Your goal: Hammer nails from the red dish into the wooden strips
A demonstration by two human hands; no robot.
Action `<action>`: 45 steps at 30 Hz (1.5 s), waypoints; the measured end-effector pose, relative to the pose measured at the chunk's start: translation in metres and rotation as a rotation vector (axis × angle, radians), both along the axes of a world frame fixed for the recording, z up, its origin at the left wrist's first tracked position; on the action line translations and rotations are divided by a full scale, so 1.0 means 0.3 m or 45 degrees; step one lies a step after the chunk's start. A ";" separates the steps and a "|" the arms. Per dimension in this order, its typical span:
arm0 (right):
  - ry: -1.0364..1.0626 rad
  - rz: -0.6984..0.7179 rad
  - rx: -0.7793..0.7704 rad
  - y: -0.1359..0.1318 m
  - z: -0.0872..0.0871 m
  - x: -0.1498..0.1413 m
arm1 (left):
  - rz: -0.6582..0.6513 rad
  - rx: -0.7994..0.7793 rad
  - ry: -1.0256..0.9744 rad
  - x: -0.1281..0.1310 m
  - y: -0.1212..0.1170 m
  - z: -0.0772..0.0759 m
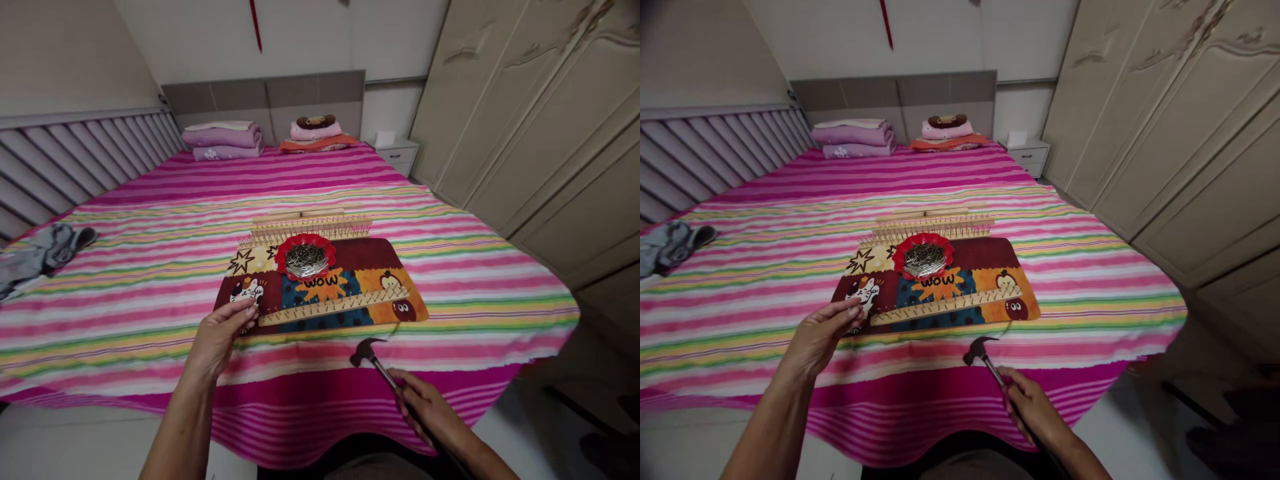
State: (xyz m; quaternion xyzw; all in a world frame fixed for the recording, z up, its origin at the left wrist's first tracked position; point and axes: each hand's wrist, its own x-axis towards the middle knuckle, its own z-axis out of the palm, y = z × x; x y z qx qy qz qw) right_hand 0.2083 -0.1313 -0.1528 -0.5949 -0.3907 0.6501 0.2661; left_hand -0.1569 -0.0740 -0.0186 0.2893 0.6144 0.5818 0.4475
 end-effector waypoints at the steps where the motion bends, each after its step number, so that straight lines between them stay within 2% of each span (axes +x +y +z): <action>1: -0.003 0.011 -0.004 0.000 0.003 0.000 | 0.031 0.004 0.014 -0.003 -0.010 -0.030; 6: 0.006 0.029 0.014 0.002 0.007 0.003 | 0.259 0.020 0.107 0.003 -0.027 -0.150; 12: 0.015 0.008 0.020 -0.001 -0.009 0.007 | 0.383 0.057 0.126 0.021 -0.002 -0.212; 20: -0.057 0.049 -0.012 0.006 0.019 -0.001 | 0.298 0.056 0.312 0.012 0.016 -0.256; 26: -0.056 0.035 0.048 -0.004 0.047 -0.012 | 0.260 0.018 0.514 0.024 0.005 -0.251; 30: -0.105 0.104 0.146 -0.022 0.068 -0.022 | 0.252 0.013 0.717 0.033 -0.008 -0.246; 33: -0.116 0.266 0.294 -0.022 0.123 -0.056 | 0.227 0.050 0.830 0.036 -0.016 -0.254; 38: -0.081 0.543 0.647 0.031 0.288 -0.191 | 0.179 0.144 0.932 0.034 -0.015 -0.281; 42: -0.148 0.627 0.984 0.109 0.405 -0.329 | 0.179 0.180 0.956 0.031 -0.011 -0.296; 45: -0.236 0.695 1.177 0.161 0.457 -0.421 | 0.181 0.205 0.980 0.030 -0.011 -0.303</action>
